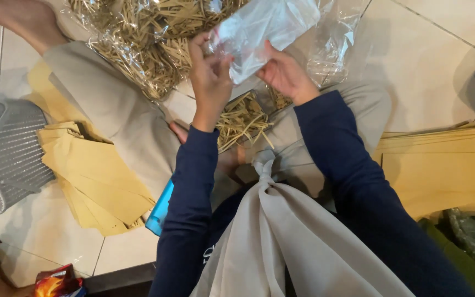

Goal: The person sits on the floor and packs dried, stick-like vegetables from a metal tray into clear plastic bags. They use a blue handheld vacuum sealer to seal the bags after filling them.

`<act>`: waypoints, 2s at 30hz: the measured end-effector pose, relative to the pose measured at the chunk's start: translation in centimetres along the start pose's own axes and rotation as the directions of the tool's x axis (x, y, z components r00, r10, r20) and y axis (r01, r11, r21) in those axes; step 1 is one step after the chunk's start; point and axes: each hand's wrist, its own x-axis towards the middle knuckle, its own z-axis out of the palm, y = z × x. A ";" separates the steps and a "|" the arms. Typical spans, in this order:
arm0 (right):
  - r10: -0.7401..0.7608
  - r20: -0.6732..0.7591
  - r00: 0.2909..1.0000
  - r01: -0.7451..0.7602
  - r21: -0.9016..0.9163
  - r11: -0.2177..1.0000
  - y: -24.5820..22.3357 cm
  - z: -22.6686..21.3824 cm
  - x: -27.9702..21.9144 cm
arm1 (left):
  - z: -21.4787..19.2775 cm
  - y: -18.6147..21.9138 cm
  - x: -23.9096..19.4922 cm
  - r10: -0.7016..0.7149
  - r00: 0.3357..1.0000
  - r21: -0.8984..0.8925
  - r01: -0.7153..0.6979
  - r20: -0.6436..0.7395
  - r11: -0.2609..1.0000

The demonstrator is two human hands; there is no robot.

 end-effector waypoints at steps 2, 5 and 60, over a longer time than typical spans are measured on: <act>-0.029 0.004 1.000 0.029 -0.039 0.999 -0.1 0.1 0.0 | -0.4 -0.3 -0.5 -0.020 0.999 -0.004 0.020 0.032 1.000; -0.070 0.011 0.997 0.071 -0.099 0.993 -0.4 1.2 -0.6 | -0.4 1.3 -1.3 -0.021 0.999 0.060 0.023 -0.043 0.998; -0.043 -0.024 0.999 0.037 -0.224 0.974 -1.2 5.4 -2.6 | -3.1 4.3 -3.0 0.614 0.785 0.557 -0.548 0.085 0.624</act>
